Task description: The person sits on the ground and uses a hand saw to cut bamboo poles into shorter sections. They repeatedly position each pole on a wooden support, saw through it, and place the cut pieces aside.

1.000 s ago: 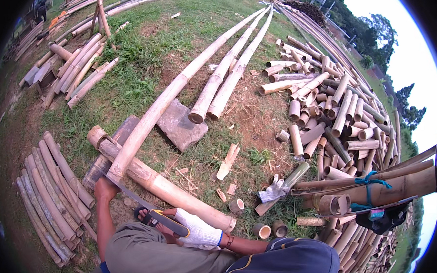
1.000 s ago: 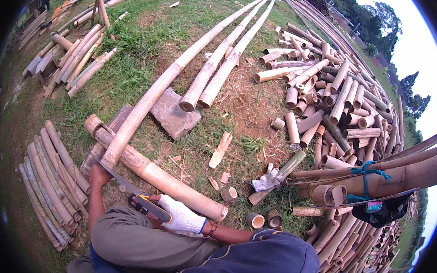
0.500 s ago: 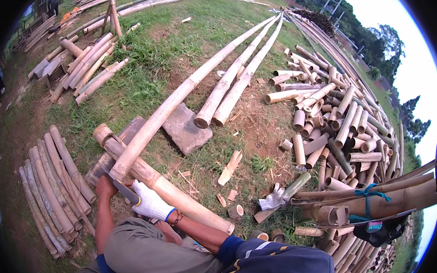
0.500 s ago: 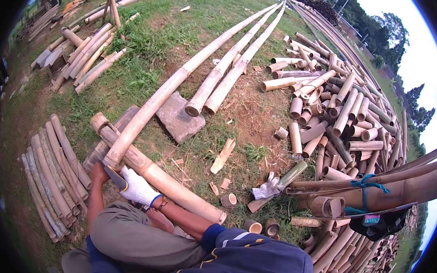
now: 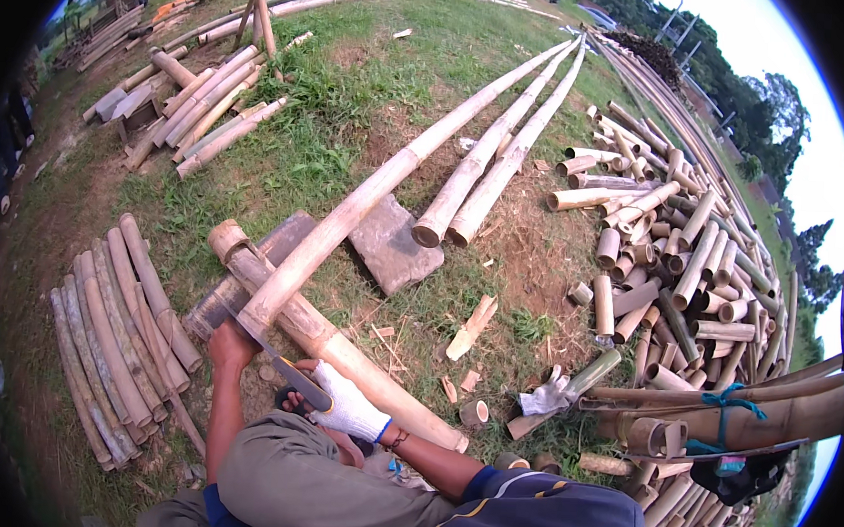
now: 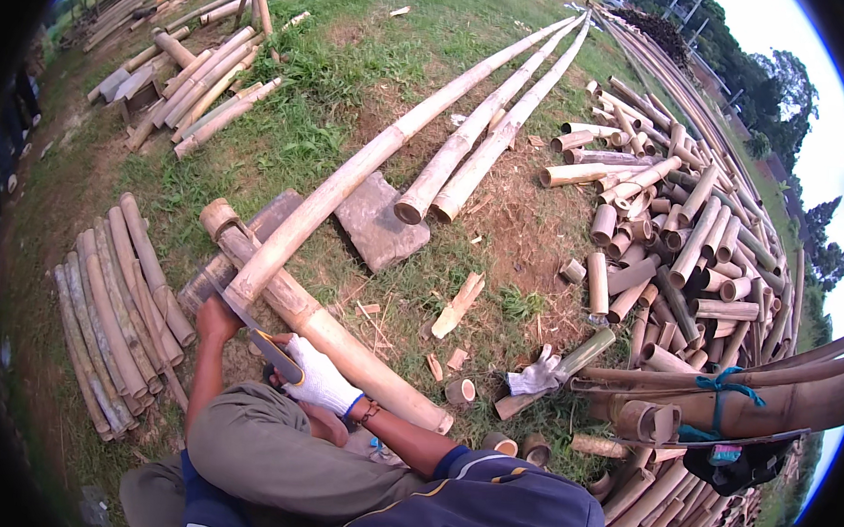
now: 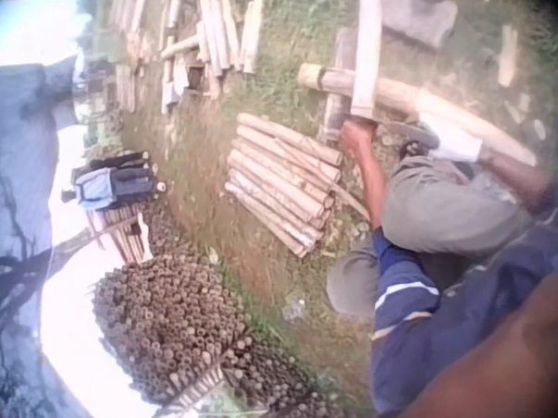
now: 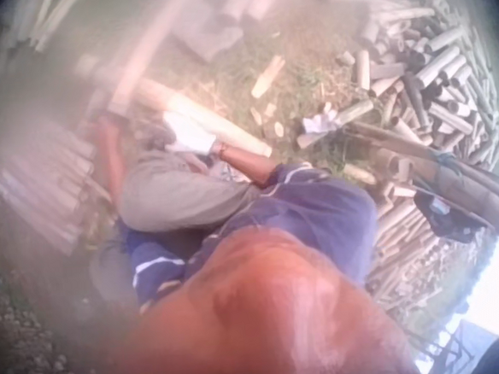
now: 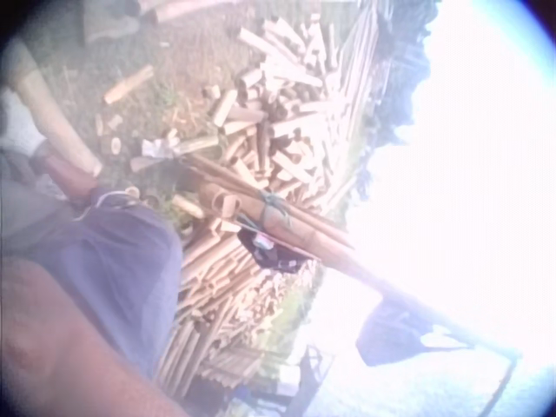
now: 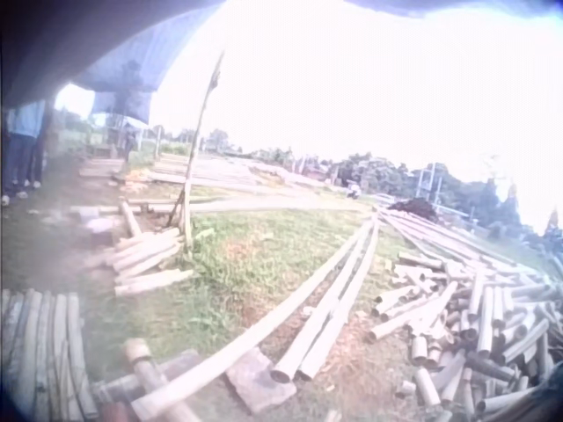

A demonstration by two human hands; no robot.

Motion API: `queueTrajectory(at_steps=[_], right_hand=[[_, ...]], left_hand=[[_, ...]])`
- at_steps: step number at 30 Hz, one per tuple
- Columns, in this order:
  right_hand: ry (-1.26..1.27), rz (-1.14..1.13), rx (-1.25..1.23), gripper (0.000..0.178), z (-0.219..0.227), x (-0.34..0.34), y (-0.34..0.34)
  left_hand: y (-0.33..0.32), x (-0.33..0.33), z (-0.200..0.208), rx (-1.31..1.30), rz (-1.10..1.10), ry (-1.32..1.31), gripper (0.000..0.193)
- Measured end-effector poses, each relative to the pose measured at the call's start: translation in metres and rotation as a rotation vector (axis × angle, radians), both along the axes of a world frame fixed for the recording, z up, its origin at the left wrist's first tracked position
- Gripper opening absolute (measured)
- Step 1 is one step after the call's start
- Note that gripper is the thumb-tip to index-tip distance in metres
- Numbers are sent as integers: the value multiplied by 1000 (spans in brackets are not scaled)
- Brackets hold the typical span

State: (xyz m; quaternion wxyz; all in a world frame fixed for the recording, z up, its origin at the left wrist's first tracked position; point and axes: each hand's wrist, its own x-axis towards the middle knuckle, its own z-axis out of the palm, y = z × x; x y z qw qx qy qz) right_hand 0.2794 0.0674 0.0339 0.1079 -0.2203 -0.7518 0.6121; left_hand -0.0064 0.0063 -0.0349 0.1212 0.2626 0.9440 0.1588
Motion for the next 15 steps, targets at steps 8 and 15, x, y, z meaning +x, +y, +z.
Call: queueTrajectory(at_steps=[8, 15], right_hand=[[-22, 15, 224, 66, 19, 45, -11], [-122, 26, 171, 72, 41, 175, -42]], left_hand=[[-5, -8, 21, -86, 17, -87, 59], [-10, -5, 27, -133, -6, -140, 65]])
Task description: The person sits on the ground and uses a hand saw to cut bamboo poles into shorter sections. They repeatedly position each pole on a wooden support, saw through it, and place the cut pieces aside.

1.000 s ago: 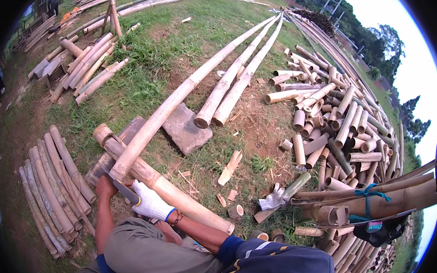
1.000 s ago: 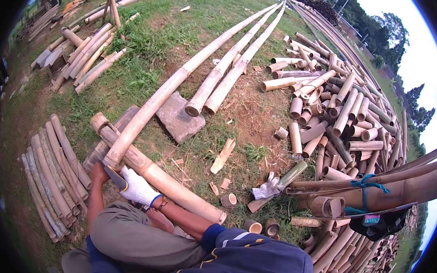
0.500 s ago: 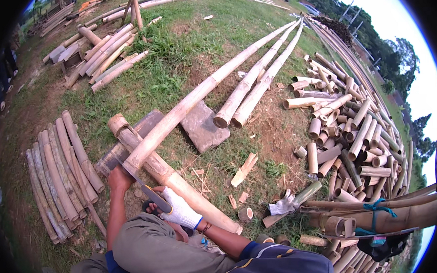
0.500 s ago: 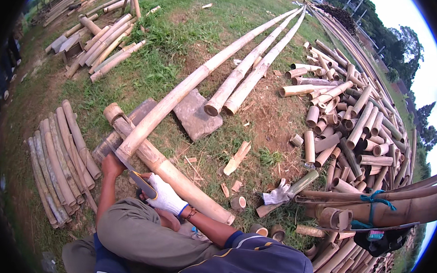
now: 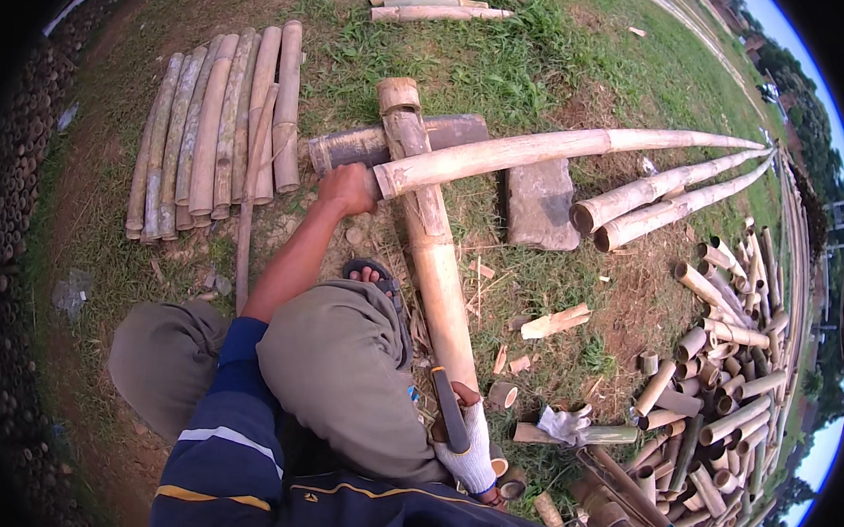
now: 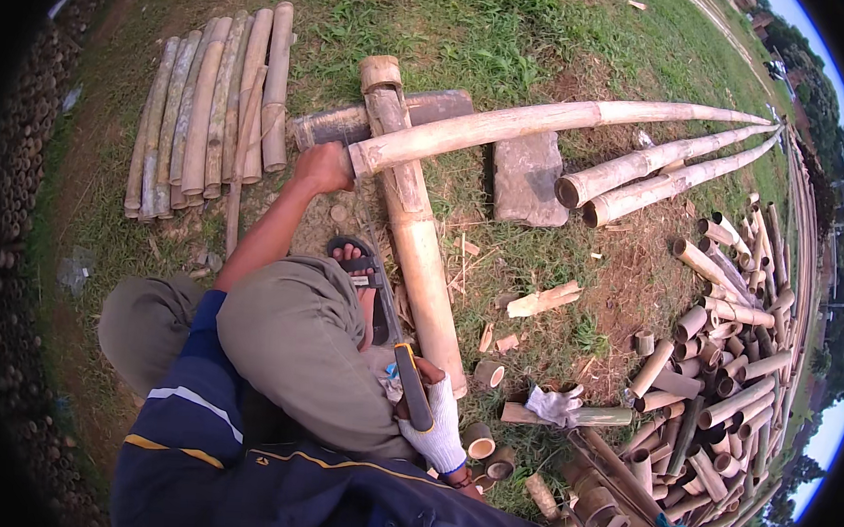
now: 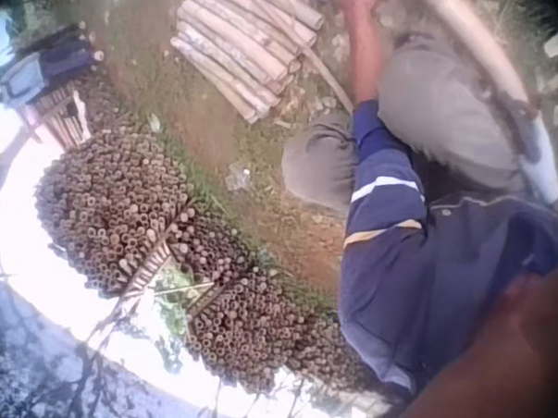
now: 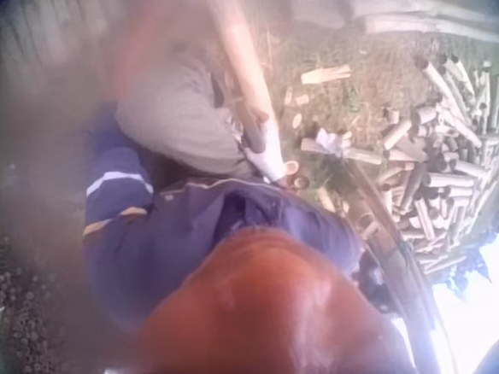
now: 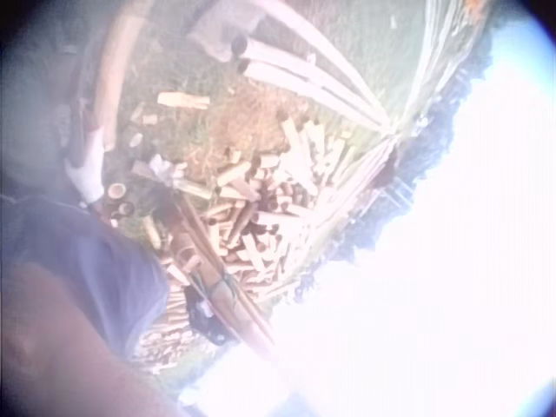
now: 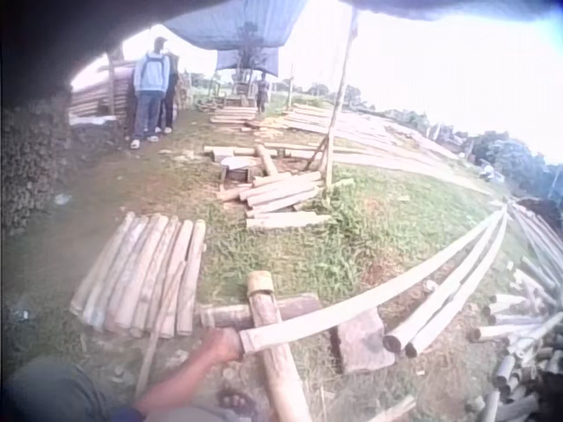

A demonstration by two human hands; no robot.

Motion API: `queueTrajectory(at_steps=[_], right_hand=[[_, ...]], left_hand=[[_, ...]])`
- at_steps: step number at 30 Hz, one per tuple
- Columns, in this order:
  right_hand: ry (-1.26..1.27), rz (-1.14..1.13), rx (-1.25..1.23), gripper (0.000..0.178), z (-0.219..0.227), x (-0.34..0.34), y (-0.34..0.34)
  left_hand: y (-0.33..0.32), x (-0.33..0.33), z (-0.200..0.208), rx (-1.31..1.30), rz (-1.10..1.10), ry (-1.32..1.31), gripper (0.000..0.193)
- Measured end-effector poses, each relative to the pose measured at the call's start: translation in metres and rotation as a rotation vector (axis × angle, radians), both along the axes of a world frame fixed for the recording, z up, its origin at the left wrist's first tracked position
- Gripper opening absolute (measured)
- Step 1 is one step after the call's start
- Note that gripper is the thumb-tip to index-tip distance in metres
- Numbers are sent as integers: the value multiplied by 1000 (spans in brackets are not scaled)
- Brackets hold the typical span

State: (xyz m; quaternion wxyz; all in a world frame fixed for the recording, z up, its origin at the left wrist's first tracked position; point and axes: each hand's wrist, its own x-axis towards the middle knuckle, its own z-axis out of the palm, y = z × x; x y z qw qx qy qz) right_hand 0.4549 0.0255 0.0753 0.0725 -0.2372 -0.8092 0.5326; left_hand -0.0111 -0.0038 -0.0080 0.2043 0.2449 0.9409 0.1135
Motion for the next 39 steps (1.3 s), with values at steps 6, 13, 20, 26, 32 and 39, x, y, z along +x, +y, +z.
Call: queueTrajectory(at_steps=[6, 13, 20, 26, 32, 39], right_hand=[[96, -15, -114, 63, -38, -228, 47], [147, 8, -107, 65, -55, -124, 25], [-4, -9, -34, 63, -18, -18, 10], [261, -21, 33, 58, -82, -213, 51], [128, -1, -44, 67, -62, -114, 24], [45, -1, 59, 65, -45, -4, 10]], left_hand=[[4, -2, 1, 26, 46, 1, 62], [-5, -15, -2, -45, -20, -78, 55], [-1, -12, 8, 16, -20, -87, 42], [7, -9, -4, -6, -3, -40, 40], [-4, -17, 13, -44, -42, -177, 44], [-2, -14, 13, -19, -29, -150, 34]])
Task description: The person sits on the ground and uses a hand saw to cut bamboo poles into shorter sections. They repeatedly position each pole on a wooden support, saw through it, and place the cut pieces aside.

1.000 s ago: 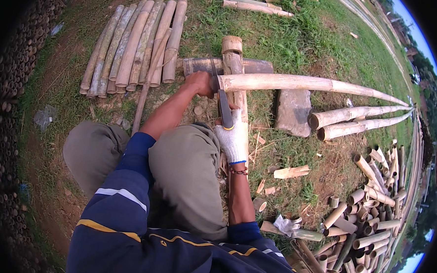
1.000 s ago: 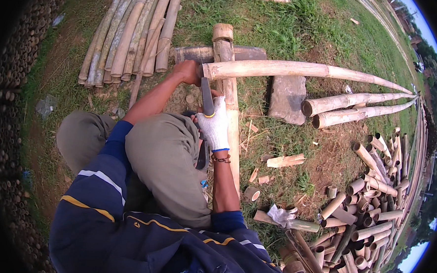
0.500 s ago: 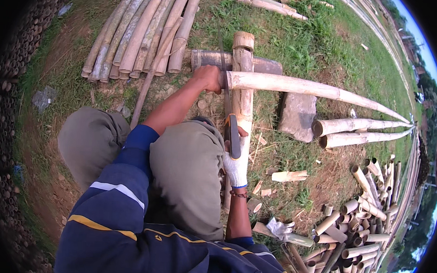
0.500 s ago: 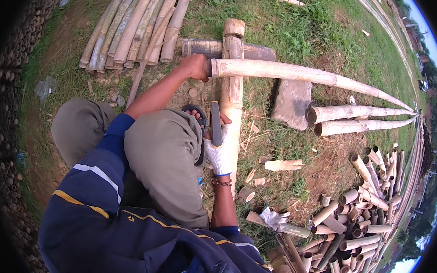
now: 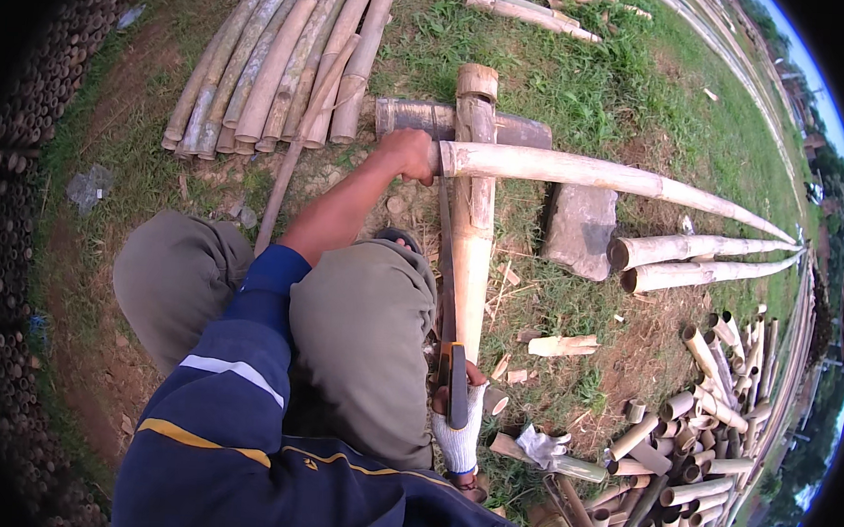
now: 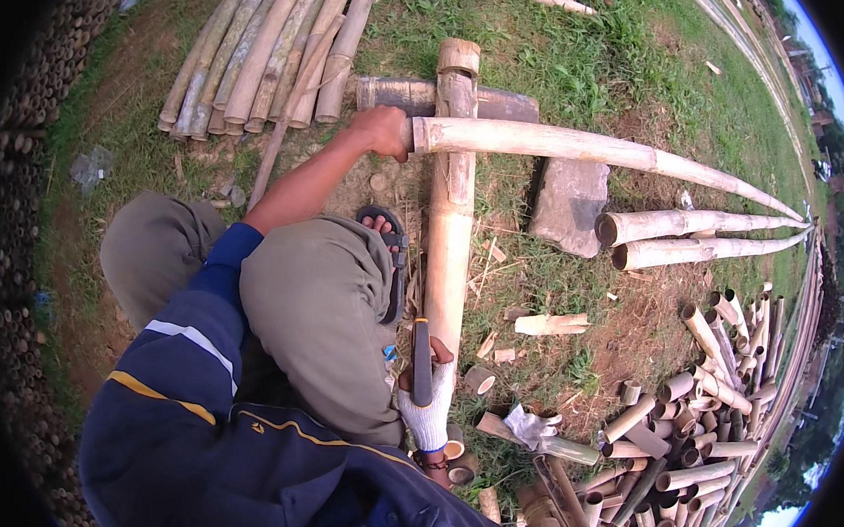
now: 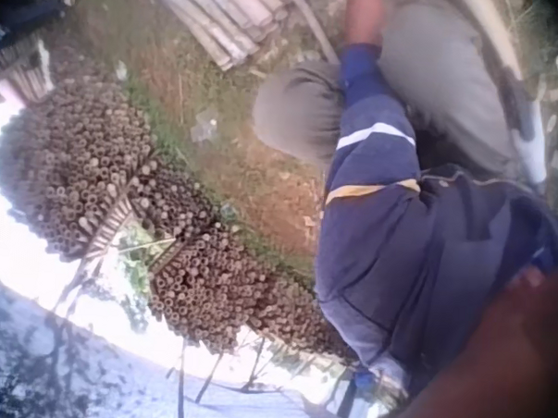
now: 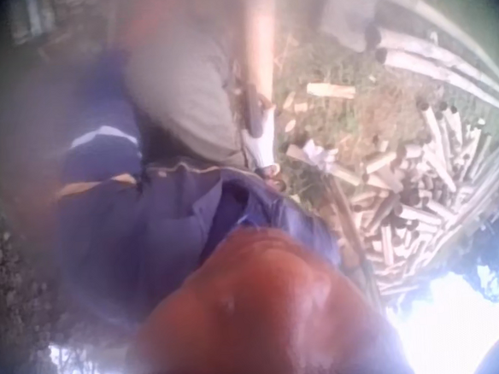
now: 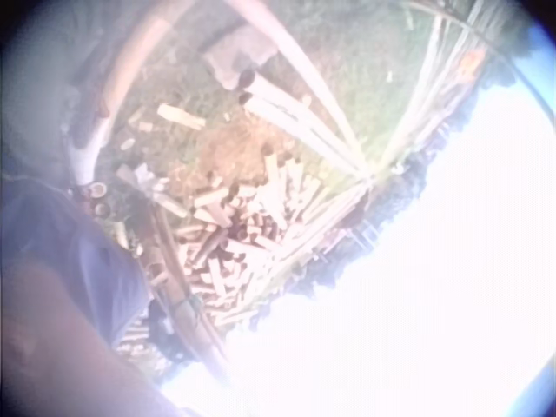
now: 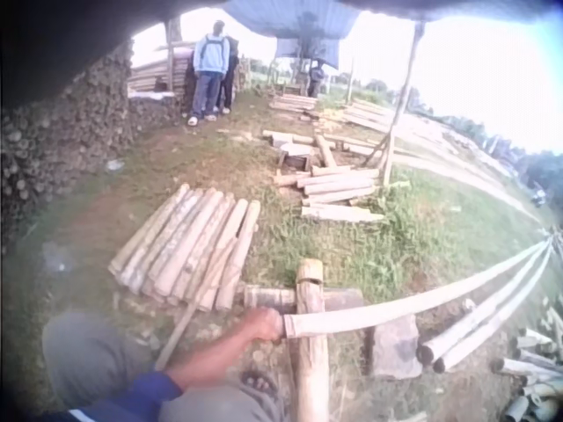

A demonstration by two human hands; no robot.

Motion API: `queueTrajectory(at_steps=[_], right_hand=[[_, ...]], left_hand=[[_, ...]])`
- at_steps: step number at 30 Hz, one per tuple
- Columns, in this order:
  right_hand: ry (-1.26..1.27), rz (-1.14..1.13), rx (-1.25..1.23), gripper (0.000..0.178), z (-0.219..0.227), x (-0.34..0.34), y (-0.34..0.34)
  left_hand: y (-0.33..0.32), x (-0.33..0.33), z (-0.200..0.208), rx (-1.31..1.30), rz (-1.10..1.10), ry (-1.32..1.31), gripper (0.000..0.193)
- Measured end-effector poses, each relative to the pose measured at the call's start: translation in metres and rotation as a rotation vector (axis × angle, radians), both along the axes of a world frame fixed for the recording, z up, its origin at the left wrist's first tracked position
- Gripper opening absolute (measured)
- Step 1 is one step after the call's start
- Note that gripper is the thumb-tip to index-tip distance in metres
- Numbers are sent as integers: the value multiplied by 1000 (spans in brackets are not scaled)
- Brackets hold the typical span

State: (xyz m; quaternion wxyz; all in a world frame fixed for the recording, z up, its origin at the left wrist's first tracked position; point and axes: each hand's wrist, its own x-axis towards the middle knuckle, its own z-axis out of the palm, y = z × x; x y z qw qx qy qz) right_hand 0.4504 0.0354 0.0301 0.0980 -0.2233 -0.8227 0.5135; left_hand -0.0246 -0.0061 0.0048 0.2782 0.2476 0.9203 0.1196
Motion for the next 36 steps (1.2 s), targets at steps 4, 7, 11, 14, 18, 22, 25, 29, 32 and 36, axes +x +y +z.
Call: queueTrajectory(at_steps=[4, 7, 11, 14, 18, 22, 25, 29, 32, 36], right_hand=[[166, -23, -71, 65, -42, -139, 24], [200, 28, -36, 64, -46, -192, 37], [218, 36, -79, 66, -35, -161, 30], [17, 16, -134, 65, 6, -54, 9], [3, 6, -44, 64, 43, 8, -6], [43, 43, -60, 58, 7, -103, 16], [108, -12, -157, 56, -5, -210, 32], [160, 13, -93, 55, -7, -203, 36], [3, 28, -156, 53, 6, -107, 12], [-67, -1, -119, 60, 41, -8, -6]], left_hand=[[6, 7, -5, 7, -12, 27, 38], [3, -1, -10, 26, -1, 32, 40], [3, 6, -11, 22, -10, 50, 46], [-7, 1, 1, 8, -18, 79, 56], [1, 13, -5, 9, -9, 91, 71], [-3, 21, -11, 21, 44, 108, 67], [6, 15, -5, 42, 73, 144, 61], [6, 19, -1, 22, 23, 120, 61], [-11, 16, -7, 0, 44, 125, 60], [-7, 18, -20, 115, 45, 170, 67]])
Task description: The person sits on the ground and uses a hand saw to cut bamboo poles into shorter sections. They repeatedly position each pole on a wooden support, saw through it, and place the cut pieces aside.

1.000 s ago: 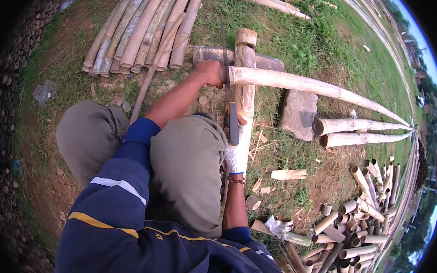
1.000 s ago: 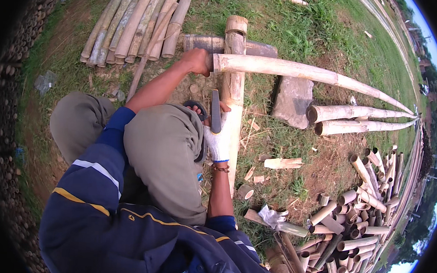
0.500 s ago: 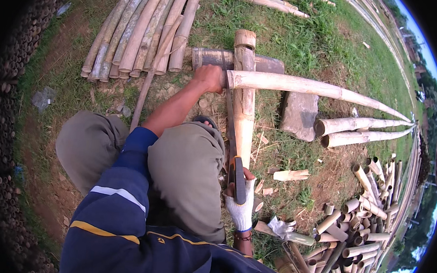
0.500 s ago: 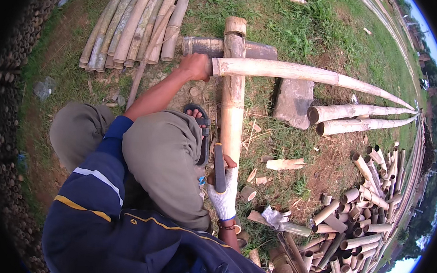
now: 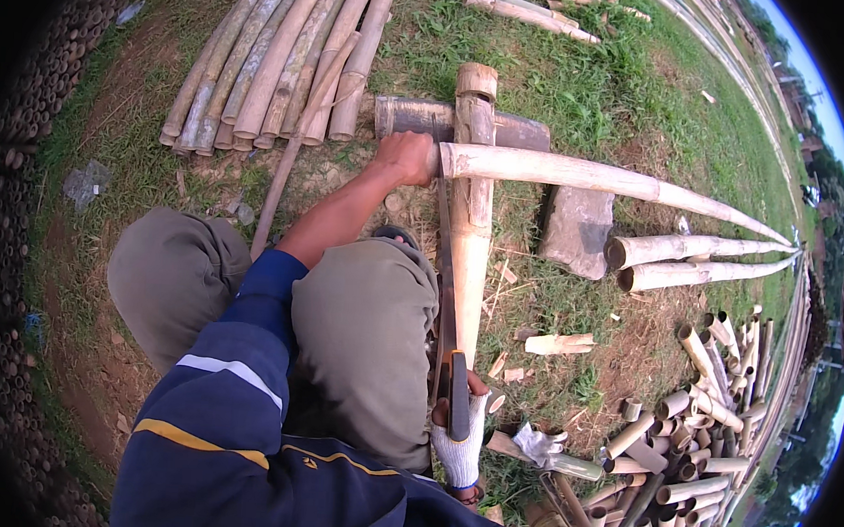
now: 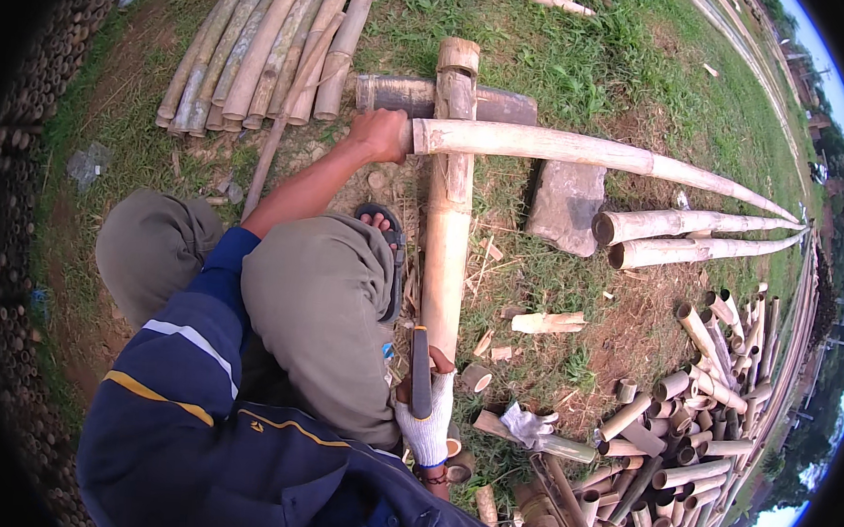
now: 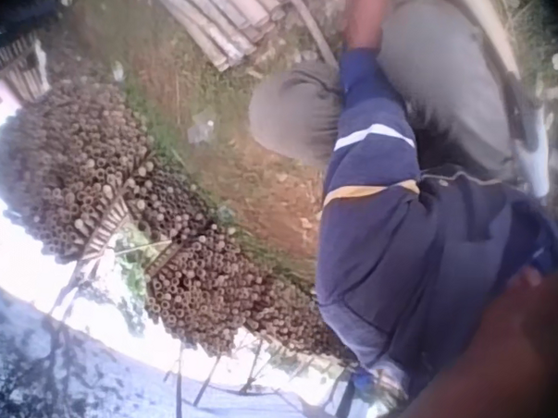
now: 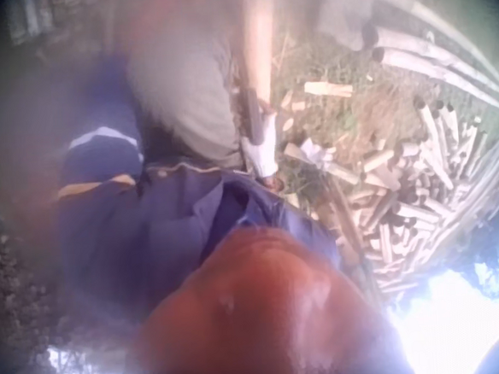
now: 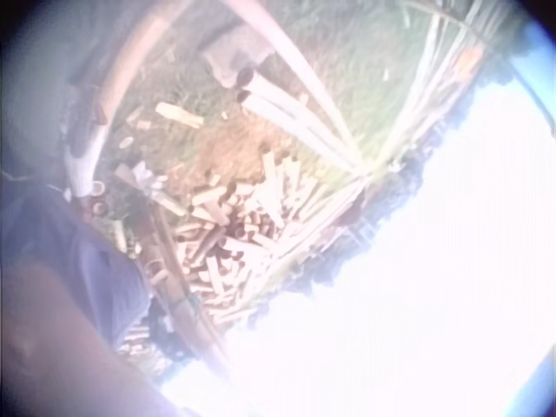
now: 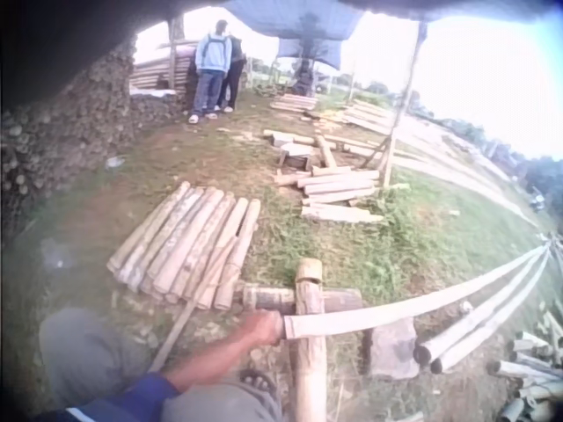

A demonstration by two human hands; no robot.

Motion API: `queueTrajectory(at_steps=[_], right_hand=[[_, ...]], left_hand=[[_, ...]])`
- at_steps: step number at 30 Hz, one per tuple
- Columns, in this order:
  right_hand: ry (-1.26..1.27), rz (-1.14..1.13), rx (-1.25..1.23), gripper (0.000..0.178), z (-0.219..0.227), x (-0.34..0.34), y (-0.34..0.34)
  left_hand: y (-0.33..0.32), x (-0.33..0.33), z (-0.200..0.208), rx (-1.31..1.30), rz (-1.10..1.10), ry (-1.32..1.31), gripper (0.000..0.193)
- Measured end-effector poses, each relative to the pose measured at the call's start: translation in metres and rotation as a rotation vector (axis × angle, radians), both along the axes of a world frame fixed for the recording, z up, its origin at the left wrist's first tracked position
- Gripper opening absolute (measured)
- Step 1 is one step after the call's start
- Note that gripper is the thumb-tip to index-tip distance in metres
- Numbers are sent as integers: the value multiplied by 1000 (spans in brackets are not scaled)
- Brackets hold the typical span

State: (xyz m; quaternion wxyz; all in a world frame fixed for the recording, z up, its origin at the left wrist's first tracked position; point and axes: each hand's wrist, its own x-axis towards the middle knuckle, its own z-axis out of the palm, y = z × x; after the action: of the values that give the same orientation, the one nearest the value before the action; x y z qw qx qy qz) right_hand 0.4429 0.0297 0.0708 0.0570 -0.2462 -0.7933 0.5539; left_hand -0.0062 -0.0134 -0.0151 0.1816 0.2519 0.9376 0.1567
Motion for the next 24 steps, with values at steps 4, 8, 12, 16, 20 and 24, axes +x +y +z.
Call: queueTrajectory(at_steps=[4, 8, 12, 16, 20, 24], right_hand=[[181, 21, -7, 64, -53, -60, 21], [234, -13, 119, 54, -70, -226, 56], [226, -11, 131, 55, -79, -218, 50], [186, 23, 47, 57, -60, -106, 30], [84, 58, 103, 60, -10, 3, 5], [159, 43, 141, 56, -59, -108, 30]], left_hand=[[3, 2, -3, 23, 30, 15, 60], [13, 2, 2, 15, 49, 45, 51], [6, 6, 21, -26, -24, -42, 54], [-6, 1, 10, -24, -3, -9, 52], [1, 6, -1, 63, -4, 28, 45], [-4, 2, -17, 74, 0, 49, 55]])
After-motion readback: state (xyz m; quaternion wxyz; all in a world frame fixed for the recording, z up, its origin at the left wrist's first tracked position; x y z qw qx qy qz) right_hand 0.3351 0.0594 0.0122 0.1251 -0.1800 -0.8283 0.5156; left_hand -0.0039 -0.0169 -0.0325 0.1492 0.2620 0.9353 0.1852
